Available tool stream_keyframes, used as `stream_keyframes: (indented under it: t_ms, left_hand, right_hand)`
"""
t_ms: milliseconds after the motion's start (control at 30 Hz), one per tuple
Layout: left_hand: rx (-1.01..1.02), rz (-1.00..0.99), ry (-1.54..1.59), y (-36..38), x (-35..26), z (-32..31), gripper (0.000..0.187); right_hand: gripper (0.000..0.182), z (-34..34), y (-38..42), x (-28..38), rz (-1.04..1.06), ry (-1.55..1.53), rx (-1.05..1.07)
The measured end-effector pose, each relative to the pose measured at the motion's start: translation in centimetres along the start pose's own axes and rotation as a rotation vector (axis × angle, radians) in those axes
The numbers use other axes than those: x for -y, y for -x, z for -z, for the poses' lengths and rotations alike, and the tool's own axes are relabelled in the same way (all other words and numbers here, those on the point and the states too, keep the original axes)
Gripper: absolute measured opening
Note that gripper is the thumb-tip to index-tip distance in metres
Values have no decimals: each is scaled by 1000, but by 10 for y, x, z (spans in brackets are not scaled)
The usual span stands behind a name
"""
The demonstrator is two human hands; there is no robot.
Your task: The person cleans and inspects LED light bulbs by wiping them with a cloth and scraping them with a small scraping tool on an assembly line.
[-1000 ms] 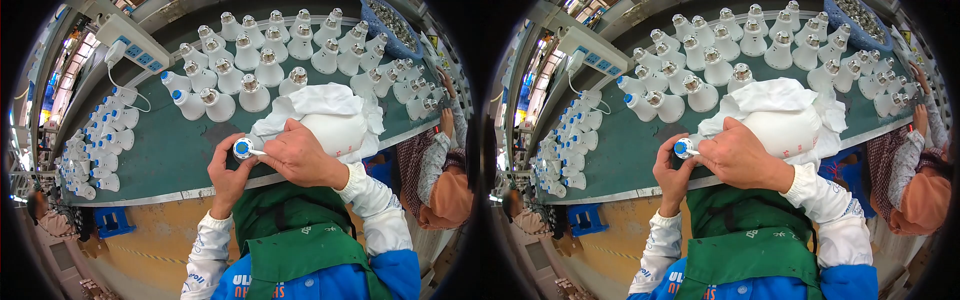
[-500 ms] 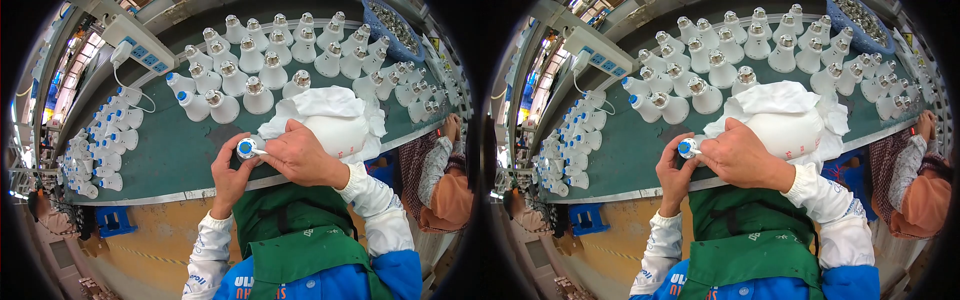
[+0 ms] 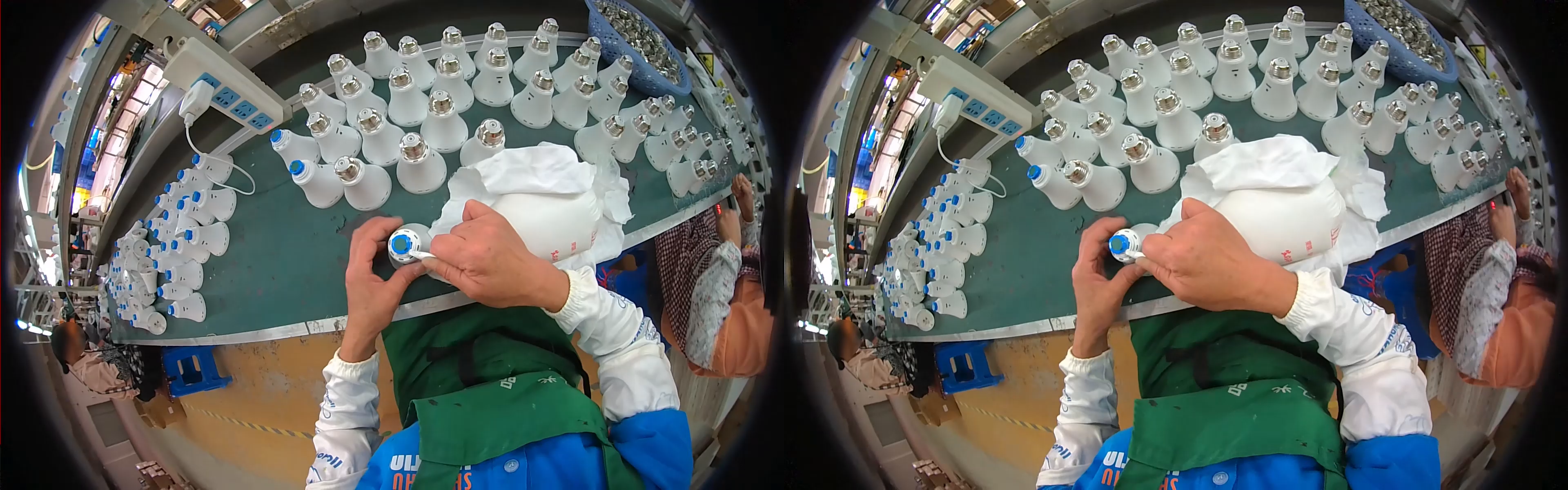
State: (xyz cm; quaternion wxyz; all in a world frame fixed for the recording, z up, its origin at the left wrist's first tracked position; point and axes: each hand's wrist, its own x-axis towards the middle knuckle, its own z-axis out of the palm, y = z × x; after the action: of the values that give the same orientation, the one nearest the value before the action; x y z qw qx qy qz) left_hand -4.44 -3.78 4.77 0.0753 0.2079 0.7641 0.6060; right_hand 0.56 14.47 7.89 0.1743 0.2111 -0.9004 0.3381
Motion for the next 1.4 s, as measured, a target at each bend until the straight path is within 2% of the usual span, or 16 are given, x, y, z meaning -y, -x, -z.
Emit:
stream_keyframes:
  t_ms: [67,167,333,467,567,633,767,967,1033,1167,1233,1267,1333,1400]
  left_hand:
    - [-33,-15,-42,1,1,-2,47]
    - [-22,71,9,1,8,-2,50]
    - [140,45,10,-6,7,8,56]
    - [124,47,97,-6,-2,2,53]
    - [70,22,-28,-6,0,1,52]
    - [68,93,96,-5,3,0,51]
    - [82,55,101,-8,2,2,48]
    - [65,24,-35,-8,0,1,47]
    - [97,82,84,-10,4,1,48]
    - [158,101,80,-14,-7,7,49]
    - [149,-110,-46,-18,-7,7,47]
    - [150,-111,-45,-18,-7,7,47]
    - [131,56,-38,-16,-5,5,48]
    - [154,77,5,-15,-3,5,50]
  right_hand:
    - [23,0,0,0,-4,-1,2]
    - [23,0,-1,-1,-8,8,4]
    - [23,1,-1,0,-2,13,2]
    - [23,0,-1,-1,-1,7,-18]
    - [23,-1,-1,-1,3,0,-41]
    - [23,-1,-1,-1,4,-4,-47]
    - [21,-1,-1,-1,2,-5,-49]
    - [21,-2,0,-1,1,-10,-70]
    - [21,0,-2,-2,7,-8,-72]
    - [21,-1,0,-2,4,-2,-63]
    - [21,-1,-1,-3,6,-7,-72]
    - [21,-1,-1,-2,5,-1,-65]
    - [21,0,-1,-2,2,6,-55]
    - [21,-1,-1,-3,5,-1,-60]
